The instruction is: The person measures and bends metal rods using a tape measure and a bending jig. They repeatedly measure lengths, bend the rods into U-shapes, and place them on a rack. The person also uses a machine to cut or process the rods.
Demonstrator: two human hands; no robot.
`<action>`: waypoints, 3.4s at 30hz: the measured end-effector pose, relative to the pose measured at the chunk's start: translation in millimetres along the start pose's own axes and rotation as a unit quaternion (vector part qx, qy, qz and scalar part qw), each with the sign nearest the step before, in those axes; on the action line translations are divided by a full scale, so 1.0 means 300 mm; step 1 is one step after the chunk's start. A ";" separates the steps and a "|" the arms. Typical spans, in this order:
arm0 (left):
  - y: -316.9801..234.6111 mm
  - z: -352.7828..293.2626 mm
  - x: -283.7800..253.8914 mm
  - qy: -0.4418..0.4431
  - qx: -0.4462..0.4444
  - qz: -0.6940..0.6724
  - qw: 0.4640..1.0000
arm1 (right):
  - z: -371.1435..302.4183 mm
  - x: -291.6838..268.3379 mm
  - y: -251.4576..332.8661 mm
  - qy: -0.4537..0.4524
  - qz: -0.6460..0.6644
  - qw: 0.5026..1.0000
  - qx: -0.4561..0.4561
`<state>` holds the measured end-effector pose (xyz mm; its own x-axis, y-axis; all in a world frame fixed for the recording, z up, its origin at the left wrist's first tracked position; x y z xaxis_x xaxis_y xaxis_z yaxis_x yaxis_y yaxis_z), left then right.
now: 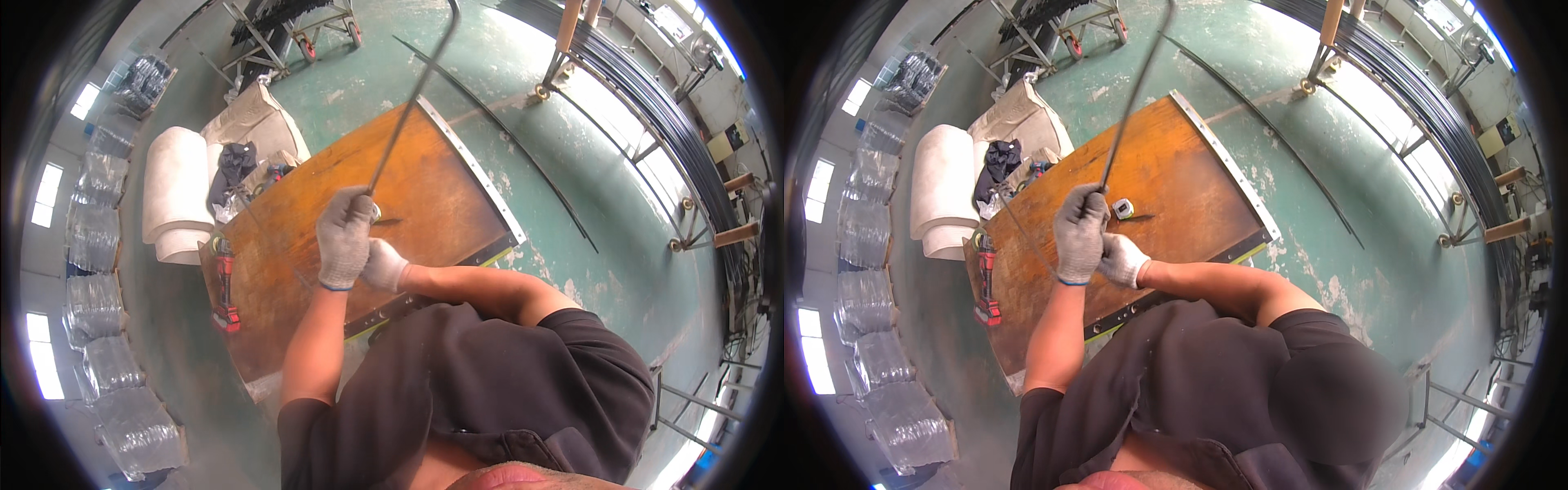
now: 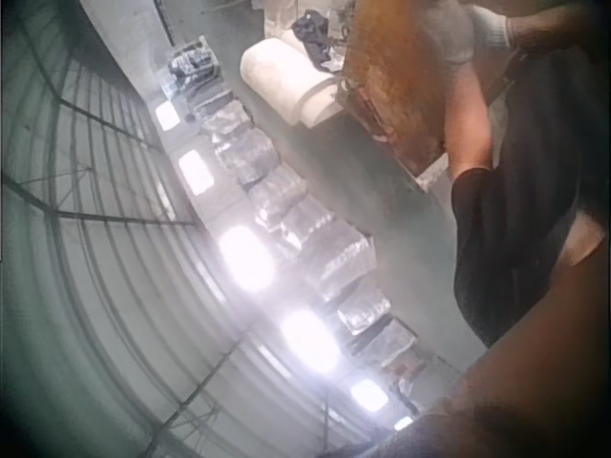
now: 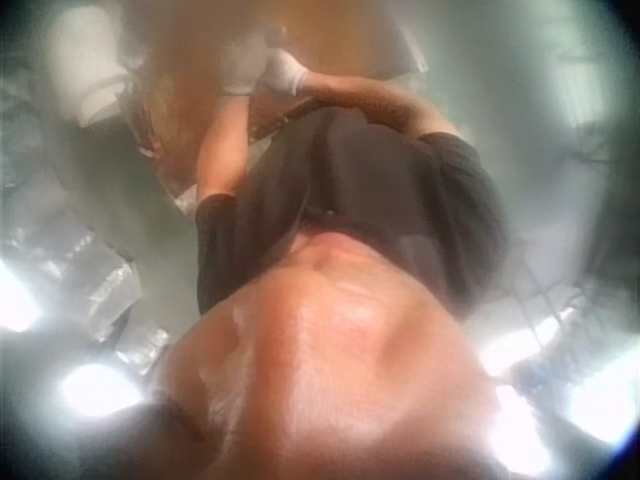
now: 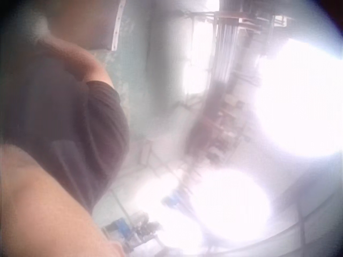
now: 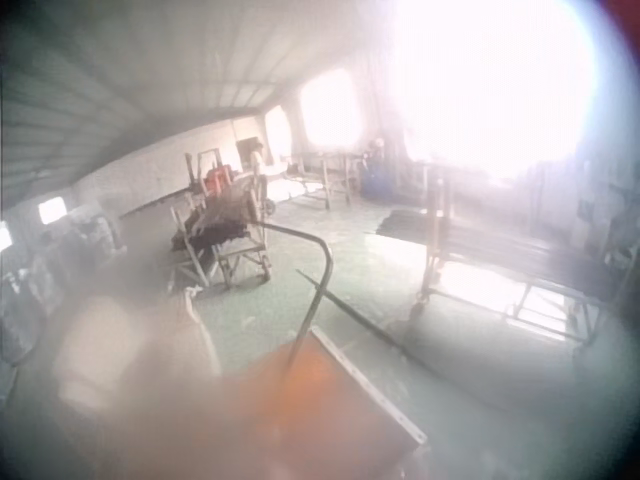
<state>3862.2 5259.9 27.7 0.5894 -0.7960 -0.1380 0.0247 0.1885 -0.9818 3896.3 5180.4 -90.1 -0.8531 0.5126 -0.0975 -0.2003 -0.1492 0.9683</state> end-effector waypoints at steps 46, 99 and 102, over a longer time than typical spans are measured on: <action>0.821 -0.710 -0.394 0.005 -0.111 0.524 0.844 | -0.445 -0.403 -0.433 0.004 -0.492 0.870 0.008; 0.689 0.194 0.032 -0.035 -0.297 0.422 0.856 | -0.385 -0.394 -0.483 0.054 -0.498 0.866 0.003; 0.753 0.300 0.047 -0.044 -0.384 0.438 0.812 | -0.385 -0.351 -0.480 0.036 -0.479 0.877 0.003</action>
<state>3948.8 5343.1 -184.1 0.1651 -0.4997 -0.8503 -0.9252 0.2202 -0.3090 3959.3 5050.4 -245.7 -0.3230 0.3454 -0.8811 -0.8399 0.3246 0.4351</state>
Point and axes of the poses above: each hand's wrist, its own z-axis towards the middle knuckle, its own x-axis out of the palm, y = z × x, the point moved 1 cm from there along z, towards the middle knuckle, and after that the axes turned 3 degrees about -x, right-handed, at the moved point
